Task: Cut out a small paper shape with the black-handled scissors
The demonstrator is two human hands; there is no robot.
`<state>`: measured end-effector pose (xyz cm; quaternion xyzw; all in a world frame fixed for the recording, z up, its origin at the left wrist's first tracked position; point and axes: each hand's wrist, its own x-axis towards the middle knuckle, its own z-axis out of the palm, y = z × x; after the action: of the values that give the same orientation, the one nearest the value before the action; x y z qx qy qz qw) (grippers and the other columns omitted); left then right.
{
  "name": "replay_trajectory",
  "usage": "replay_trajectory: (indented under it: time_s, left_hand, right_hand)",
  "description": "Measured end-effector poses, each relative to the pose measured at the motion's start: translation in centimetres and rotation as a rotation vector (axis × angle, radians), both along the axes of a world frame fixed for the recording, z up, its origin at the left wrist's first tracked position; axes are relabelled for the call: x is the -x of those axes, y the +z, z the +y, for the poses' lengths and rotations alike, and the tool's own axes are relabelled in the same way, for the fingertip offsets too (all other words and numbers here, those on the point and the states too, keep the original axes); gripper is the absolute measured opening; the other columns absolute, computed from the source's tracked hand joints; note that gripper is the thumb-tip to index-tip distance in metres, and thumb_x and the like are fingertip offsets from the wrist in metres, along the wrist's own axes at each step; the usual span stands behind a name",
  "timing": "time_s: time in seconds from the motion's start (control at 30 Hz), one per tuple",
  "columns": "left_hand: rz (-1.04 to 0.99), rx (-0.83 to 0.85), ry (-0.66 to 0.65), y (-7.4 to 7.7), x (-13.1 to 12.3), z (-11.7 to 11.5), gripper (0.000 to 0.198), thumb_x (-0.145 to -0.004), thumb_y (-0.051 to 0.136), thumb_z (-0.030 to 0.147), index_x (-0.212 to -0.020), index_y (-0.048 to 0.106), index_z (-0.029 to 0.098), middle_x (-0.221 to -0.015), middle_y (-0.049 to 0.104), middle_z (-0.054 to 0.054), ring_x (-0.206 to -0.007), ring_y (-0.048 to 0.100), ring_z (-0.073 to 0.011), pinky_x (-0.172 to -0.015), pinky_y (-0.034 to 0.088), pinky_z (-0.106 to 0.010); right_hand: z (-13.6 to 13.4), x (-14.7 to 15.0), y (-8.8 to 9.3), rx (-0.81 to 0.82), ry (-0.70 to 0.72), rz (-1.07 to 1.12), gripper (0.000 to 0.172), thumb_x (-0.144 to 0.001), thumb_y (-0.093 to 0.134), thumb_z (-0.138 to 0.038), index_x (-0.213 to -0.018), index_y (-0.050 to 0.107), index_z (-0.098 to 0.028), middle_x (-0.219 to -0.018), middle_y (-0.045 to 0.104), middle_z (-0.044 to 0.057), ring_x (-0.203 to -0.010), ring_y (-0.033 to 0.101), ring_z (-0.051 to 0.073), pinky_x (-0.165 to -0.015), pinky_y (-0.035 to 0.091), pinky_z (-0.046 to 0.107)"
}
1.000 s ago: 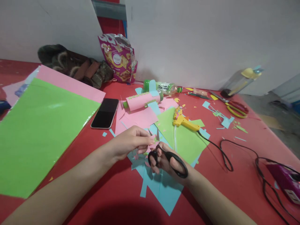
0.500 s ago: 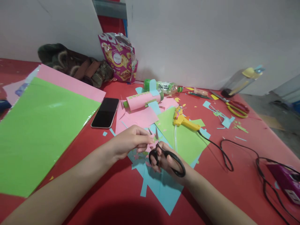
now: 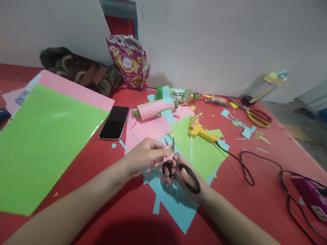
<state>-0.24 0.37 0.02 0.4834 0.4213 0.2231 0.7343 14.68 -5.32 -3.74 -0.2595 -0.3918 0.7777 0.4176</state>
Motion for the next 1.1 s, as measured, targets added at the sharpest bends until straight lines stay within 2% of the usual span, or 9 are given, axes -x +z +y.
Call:
replay_trajectory:
  time_s: [0.3,0.57,0.73,1.1]
  left_hand:
    - [0.059,-0.078,-0.015,-0.30,0.12,-0.23,0.027,-0.071,0.050,0.030,-0.050,0.051,0.013,-0.038,0.036,0.006,-0.036,0.032,-0.0048,-0.036,0.028,-0.018]
    - [0.050,-0.093,0.025,-0.25,-0.22,-0.54,0.028,-0.072,0.048,0.028,-0.049,0.051,0.013,-0.039,0.039,0.005,-0.035,0.035,-0.0051,-0.035,0.026,-0.019]
    - [0.025,-0.083,0.055,0.00,-0.58,-0.72,0.029,-0.072,0.048,0.026,-0.047,0.049,0.013,-0.037,0.039,0.006,-0.034,0.036,-0.0043,-0.037,0.027,-0.018]
    - [0.002,-0.099,0.085,0.10,-0.67,-0.95,0.034,-0.073,0.049,0.032,-0.046,0.047,0.012,-0.038,0.038,0.006,-0.035,0.037,-0.0039,-0.037,0.026,-0.018]
  right_hand:
    - [-0.13,0.20,-0.19,-0.034,-0.051,-0.057,0.037,-0.070,0.056,-0.051,-0.078,0.037,-0.020,-0.073,0.043,-0.002,-0.060,0.041,0.009,-0.058,0.033,0.025]
    - [-0.10,0.47,0.02,-0.109,-0.098,-0.145,0.035,-0.072,0.053,-0.052,-0.077,0.036,-0.021,-0.070,0.041,-0.003,-0.058,0.039,0.009,-0.056,0.033,0.026]
    - [-0.20,0.67,0.13,-0.100,-0.125,-0.142,0.036,-0.071,0.054,-0.052,-0.075,0.036,-0.021,-0.068,0.039,-0.003,-0.058,0.038,0.009,-0.055,0.033,0.025]
    - [-0.22,0.86,0.37,-0.131,-0.157,-0.194,0.035,-0.072,0.054,-0.051,-0.075,0.034,-0.022,-0.065,0.036,-0.005,-0.055,0.036,0.009,-0.055,0.035,0.025]
